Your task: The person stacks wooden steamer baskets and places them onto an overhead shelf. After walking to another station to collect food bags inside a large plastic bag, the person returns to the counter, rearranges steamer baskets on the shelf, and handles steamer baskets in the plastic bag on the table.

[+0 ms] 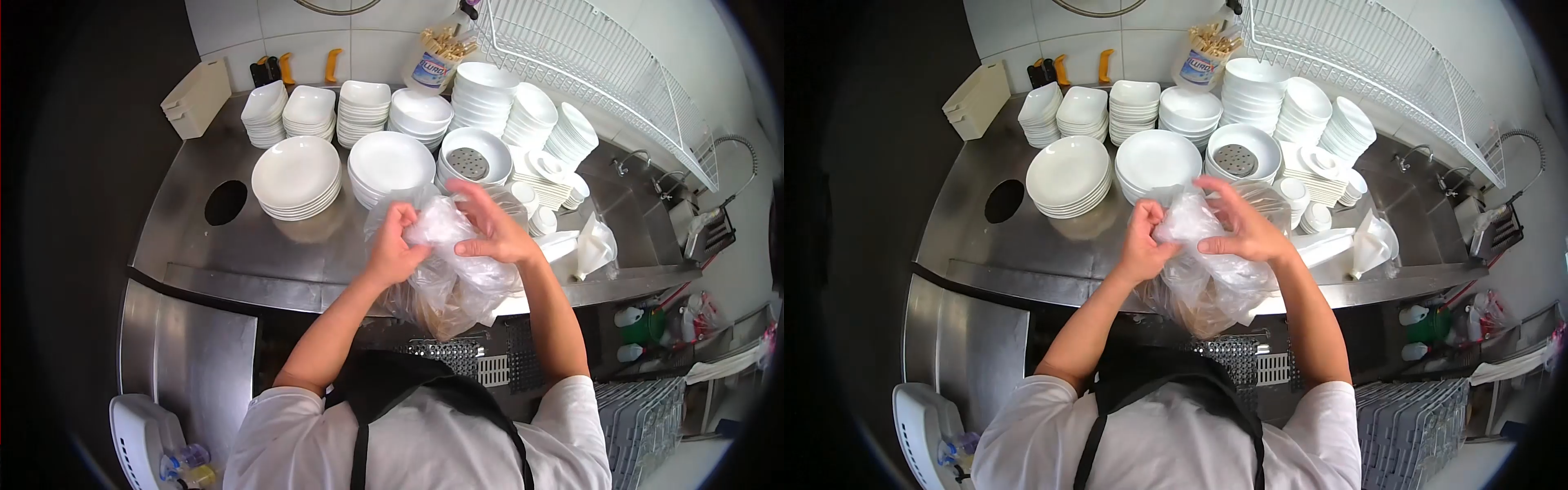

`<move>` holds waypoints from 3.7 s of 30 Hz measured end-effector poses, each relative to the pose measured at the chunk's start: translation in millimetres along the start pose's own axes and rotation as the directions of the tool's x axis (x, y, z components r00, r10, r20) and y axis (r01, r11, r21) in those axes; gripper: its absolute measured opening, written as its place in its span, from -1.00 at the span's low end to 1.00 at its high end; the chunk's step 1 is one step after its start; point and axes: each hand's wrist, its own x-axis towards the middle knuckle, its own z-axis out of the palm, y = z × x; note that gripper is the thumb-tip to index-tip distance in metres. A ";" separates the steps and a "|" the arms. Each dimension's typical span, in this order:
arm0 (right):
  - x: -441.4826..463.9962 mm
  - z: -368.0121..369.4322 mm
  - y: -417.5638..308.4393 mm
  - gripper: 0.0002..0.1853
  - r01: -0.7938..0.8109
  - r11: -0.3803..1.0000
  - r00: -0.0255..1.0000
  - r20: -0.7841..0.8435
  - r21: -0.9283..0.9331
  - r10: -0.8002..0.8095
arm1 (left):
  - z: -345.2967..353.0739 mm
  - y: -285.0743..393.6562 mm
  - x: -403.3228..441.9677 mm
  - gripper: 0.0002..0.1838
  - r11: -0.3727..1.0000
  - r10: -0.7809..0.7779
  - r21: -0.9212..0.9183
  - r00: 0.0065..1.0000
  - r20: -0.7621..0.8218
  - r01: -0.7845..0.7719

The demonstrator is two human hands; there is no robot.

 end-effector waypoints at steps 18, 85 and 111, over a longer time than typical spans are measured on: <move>21.3 51.4 21.8 -0.42 -0.310 0.918 0.732 -0.678 -0.247 0.065 | -17.9 37.1 18.1 -0.18 0.991 -0.123 -0.011 0.921 0.370 0.136; -141.9 16.6 62.0 -0.70 0.555 0.818 0.607 -0.746 0.151 -0.274 | 34.1 312.2 -240.6 -0.47 0.859 0.312 -0.225 0.819 -0.481 -0.460; -356.7 668.3 -15.2 -0.62 0.336 0.933 0.179 0.981 -0.130 0.072 | 149.8 604.3 -932.1 -0.49 0.576 0.809 0.795 -0.274 -0.520 0.192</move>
